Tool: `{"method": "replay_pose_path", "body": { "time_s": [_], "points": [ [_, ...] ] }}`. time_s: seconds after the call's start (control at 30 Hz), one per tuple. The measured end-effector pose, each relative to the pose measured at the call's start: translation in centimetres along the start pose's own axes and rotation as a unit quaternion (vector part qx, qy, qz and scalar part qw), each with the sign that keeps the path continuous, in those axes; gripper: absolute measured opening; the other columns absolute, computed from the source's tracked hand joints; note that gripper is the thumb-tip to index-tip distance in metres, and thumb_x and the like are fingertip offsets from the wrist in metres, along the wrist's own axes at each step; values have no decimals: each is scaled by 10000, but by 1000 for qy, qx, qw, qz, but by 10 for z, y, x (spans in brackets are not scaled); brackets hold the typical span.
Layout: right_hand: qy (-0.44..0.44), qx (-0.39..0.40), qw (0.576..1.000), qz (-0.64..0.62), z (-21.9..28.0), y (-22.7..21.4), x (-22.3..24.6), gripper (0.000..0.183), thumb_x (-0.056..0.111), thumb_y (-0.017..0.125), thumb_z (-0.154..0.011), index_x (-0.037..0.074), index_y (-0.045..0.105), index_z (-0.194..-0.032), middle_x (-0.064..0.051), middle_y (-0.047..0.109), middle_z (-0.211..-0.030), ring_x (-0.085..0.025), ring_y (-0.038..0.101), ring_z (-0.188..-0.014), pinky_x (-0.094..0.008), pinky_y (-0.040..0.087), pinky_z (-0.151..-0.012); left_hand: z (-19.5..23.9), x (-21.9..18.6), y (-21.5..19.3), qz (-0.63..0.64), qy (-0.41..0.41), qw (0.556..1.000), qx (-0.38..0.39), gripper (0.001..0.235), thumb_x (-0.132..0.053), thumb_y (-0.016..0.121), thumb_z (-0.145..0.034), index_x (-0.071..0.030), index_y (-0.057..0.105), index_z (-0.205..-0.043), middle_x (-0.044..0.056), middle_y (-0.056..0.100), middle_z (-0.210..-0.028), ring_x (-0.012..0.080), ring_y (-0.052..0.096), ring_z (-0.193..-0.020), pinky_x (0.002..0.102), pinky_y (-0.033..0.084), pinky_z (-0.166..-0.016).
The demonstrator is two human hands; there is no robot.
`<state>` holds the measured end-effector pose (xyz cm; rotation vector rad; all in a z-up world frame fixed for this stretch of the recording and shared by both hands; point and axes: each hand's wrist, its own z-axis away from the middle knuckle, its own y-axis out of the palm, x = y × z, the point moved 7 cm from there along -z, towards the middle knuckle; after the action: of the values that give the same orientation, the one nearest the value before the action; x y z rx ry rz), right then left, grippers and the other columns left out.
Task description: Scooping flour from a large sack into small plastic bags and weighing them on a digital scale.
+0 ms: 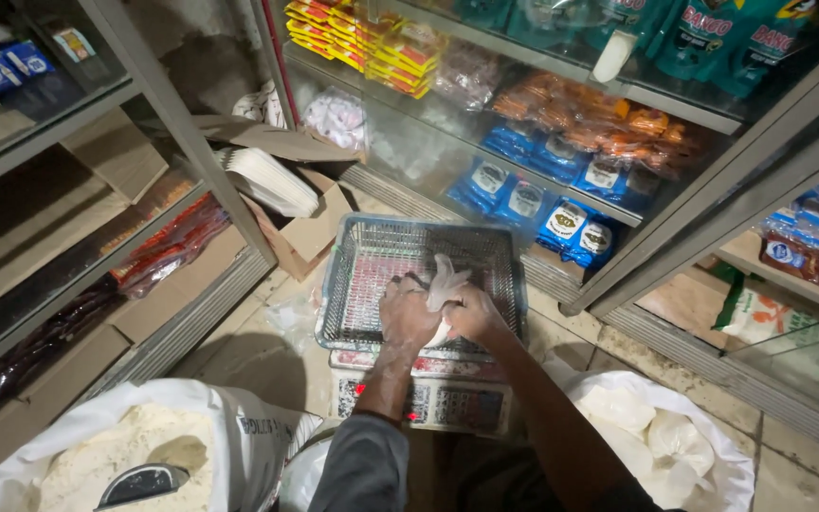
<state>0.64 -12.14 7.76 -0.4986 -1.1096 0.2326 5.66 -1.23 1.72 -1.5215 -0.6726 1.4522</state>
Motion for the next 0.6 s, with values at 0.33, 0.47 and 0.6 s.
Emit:
{"method": "replay_pose_path", "body": {
  "time_s": [0.33,0.47,0.6],
  "points": [
    [-511,-90,855,-4,6,-13,5,205,20,748,-729,20,657,-912,-109,633,-823,-274,667,-769,-333,556,-727,-1,4,-1,-2,-15,1000,-2,650,-673,488,-813,-186,785,-1124,126,655,-1281,365,488,-1290,482,404,-1067],
    [-430,-106,888,123,1,-1,3,441,335,803,-827,68,704,-1164,-186,761,-978,-395,721,-998,-639,264,-1118,20,-13,-29,29,-12,998,-46,558,-496,519,-831,-153,735,-1215,108,629,-1334,344,472,-1303,462,397,-1072],
    [-357,-45,931,50,-1,11,21,248,117,647,-904,-48,697,-1082,-310,693,-860,-467,682,-854,-675,416,-834,-22,10,20,12,15,996,-92,518,-482,486,-894,-171,692,-1254,78,628,-1316,322,466,-1314,460,366,-1103]
  ]
}}
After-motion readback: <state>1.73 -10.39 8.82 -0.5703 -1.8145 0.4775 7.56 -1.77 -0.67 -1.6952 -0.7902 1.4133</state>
